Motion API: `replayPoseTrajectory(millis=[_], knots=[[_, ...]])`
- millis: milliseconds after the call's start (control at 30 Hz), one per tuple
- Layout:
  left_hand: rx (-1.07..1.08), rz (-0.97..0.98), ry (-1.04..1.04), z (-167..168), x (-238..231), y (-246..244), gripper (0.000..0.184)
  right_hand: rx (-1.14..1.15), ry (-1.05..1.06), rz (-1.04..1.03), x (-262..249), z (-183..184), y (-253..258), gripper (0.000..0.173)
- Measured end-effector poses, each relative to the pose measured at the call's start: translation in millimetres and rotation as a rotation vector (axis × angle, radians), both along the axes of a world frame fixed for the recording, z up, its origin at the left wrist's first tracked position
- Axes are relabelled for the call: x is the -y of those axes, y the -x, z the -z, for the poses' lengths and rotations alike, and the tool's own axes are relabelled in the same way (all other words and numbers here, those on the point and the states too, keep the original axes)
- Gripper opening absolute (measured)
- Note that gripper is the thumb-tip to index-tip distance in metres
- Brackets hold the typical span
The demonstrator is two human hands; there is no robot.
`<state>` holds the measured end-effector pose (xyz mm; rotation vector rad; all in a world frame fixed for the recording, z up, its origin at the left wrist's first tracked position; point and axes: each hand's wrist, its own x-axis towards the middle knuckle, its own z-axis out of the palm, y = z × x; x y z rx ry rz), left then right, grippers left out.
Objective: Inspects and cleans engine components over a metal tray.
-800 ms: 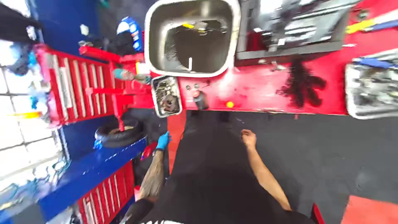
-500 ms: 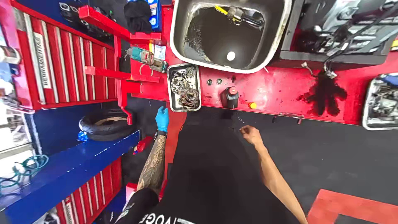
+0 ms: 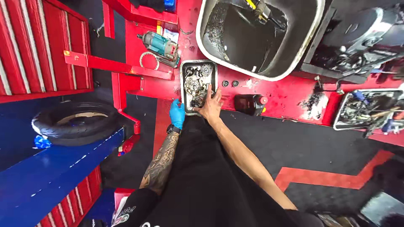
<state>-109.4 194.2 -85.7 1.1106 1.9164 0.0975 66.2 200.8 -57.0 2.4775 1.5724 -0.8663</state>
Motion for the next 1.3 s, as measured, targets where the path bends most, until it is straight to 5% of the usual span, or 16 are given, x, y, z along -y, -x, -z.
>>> replayPoseTrajectory(millis=[300, 700, 900, 1067, 1300], knots=[[0.122, -0.083, -0.050, 8.7, 9.5, 11.8, 0.044, 0.144, 0.017, -0.048, 1.8, 19.0, 16.3, 0.160], [0.173, -0.102, -0.109, 2.6, 5.6, 26.2, 0.044, 0.160, 0.105, -0.170, -13.2, 10.4, 0.5, 0.135], [0.193, -0.098, -0.151, -8.1, -5.6, 35.0, 0.041, -0.101, 0.095, 0.003, -6.6, -44.3, -36.3, 0.129], [0.187, 0.156, -0.231, -13.0, -39.6, 26.3, 0.039, -0.253, -0.013, 0.209, 42.1, -95.5, -65.7, 0.128], [-0.177, 0.754, -0.130, -10.4, -104.7, -50.7, 0.134, -0.264, -0.004, 0.430, 103.5, -103.3, -78.7, 0.129]])
